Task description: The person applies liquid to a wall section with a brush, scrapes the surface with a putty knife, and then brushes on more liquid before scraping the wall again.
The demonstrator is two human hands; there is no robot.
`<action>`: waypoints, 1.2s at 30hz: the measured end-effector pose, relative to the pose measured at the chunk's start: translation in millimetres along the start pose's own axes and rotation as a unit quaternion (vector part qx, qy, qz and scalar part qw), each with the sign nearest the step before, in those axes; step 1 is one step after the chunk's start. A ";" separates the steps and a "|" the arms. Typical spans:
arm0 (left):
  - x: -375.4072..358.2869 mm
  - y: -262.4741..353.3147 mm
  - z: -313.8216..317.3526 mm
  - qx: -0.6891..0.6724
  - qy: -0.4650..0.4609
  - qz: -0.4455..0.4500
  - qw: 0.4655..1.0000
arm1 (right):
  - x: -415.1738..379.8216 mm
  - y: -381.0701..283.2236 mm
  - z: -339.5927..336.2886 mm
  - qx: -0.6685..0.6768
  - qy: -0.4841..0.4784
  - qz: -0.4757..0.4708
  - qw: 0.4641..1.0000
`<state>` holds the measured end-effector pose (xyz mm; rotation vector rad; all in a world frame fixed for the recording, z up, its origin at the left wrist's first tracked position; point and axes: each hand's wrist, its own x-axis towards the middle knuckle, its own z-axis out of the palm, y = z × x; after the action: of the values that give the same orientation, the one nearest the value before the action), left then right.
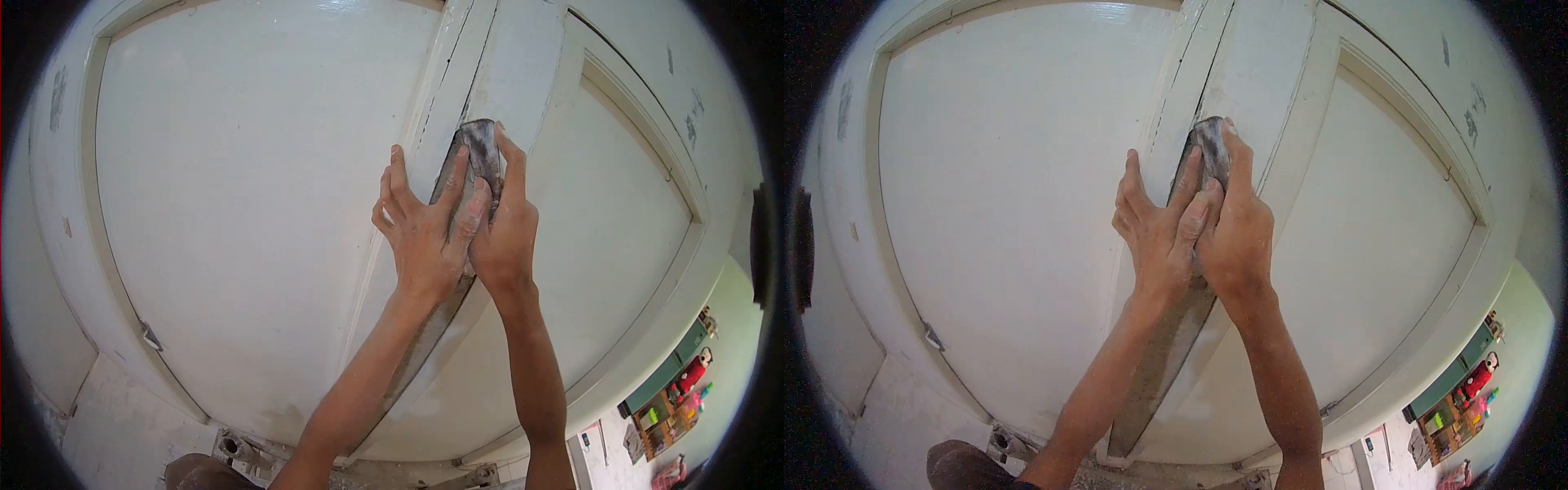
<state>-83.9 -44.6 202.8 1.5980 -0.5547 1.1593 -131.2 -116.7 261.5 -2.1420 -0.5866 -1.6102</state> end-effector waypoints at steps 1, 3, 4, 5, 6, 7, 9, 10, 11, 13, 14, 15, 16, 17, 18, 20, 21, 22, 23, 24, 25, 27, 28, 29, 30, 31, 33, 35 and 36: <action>-1.2 -1.3 -1.8 -0.015 -0.012 0.007 1.000 | -0.1 -3.0 -2.9 0.000 -0.001 0.000 1.000; -6.4 -3.3 -4.8 -0.029 -0.023 0.011 0.999 | -2.2 -8.0 -11.2 -0.013 -0.081 0.080 0.993; -12.8 -5.6 -5.1 -0.005 -0.035 0.016 0.999 | -4.8 -3.3 -12.2 -0.011 -0.083 0.079 0.993; -19.3 -8.5 -5.3 0.019 -0.046 0.023 0.998 | -7.5 5.3 -11.9 -0.022 -0.049 0.019 0.998; -27.6 -12.1 -4.8 0.021 -0.045 0.024 0.999 | -8.7 9.0 -12.6 -0.032 -0.014 -0.042 0.999; -38.7 -16.0 -2.5 0.050 -0.077 0.044 0.995 | -9.4 7.1 -17.2 -0.030 -0.014 -0.043 0.999; -63.2 -23.9 0.2 0.079 -0.107 0.062 0.989 | -7.8 -7.2 -31.9 0.032 0.020 0.034 0.999; -76.9 -28.3 -0.4 0.032 -0.127 0.092 0.987 | -6.5 -12.4 -38.2 0.027 0.015 0.051 0.998; -87.5 -34.6 0.0 -0.016 -0.147 0.122 0.981 | -7.0 -12.1 -41.3 0.029 0.014 0.051 0.998; -104.2 -61.2 8.8 -0.051 -0.115 0.212 0.969 | -8.2 -9.2 -47.6 -0.012 -0.012 0.004 1.000; -107.6 -69.0 11.7 -0.088 -0.083 0.301 0.946 | -8.0 -7.4 -51.4 -0.013 -0.010 0.004 1.000; -93.2 -60.7 4.5 -0.089 -0.084 0.302 0.945 | -7.4 -5.5 -55.9 -0.038 -0.015 -0.015 0.999; -72.6 -53.0 -1.2 -0.105 -0.037 0.295 0.949 | -8.1 -4.5 -60.2 -0.063 -0.020 -0.031 0.997; -47.6 -39.2 -10.2 -0.121 0.010 0.286 0.951 | -7.1 -5.5 -65.0 -0.064 -0.018 -0.024 0.997; -19.6 -18.2 -19.8 -0.076 0.022 0.244 0.967 | -2.7 -7.5 -69.6 -0.069 -0.011 0.003 0.998; 16.2 -1.0 -11.5 -0.030 0.023 0.200 0.979 | 8.0 -5.2 -75.6 -0.069 0.007 0.013 0.998; 25.6 0.7 -1.0 0.015 0.022 0.205 0.978 | 14.9 -1.0 -75.9 -0.068 0.008 0.023 0.997; 26.5 2.3 6.6 0.060 0.021 0.210 0.976 | 22.4 4.1 -76.3 -0.071 0.025 -0.007 0.997; 15.8 1.2 9.9 0.061 0.012 0.210 0.976 | 27.1 6.5 -77.3 -0.073 0.042 -0.038 0.996; -1.7 -2.2 12.1 0.076 -0.027 0.204 0.976 | 30.5 0.6 -78.6 -0.059 0.028 -0.020 0.998; -20.2 -6.7 15.2 0.091 -0.064 0.198 0.974 | 30.9 0.0 -78.5 -0.056 0.032 -0.016 0.998; -76.2 -29.6 28.3 0.105 -0.104 0.204 0.968 | 28.6 1.4 -80.3 -0.046 -0.005 -0.072 0.996; -110.8 -38.6 32.2 0.075 -0.142 0.194 0.968 | 19.3 1.7 -84.0 -0.031 -0.033 -0.080 0.996; -149.8 -47.2 36.5 0.044 -0.184 0.181 0.965 | 5.7 0.0 -92.1 -0.032 -0.033 -0.066 0.997; -194.1 -60.4 42.1 -0.006 -0.228 0.214 0.950 | -11.9 -5.4 -102.3 -0.031 -0.100 -0.007 0.994; -237.0 -71.3 45.6 -0.058 -0.269 0.243 0.930 | -32.5 -8.8 -111.7 -0.028 -0.168 0.054 0.984; -310.0 -77.3 38.5 -0.154 -0.509 0.308 0.789 | -93.2 0.8 -131.3 0.000 -0.251 0.142 0.958; -360.9 -65.1 24.3 -0.134 -0.773 0.203 0.586 | -158.5 23.4 -156.9 -0.020 -0.400 0.218 0.890; -373.9 -70.1 25.7 -0.151 -0.782 0.193 0.574 | -192.7 25.2 -162.7 0.003 -0.413 0.314 0.855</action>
<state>-176.0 -115.6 -160.4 1.8574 -2.1552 -0.5202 -295.4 -244.2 116.5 -2.5853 -0.0608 -0.3060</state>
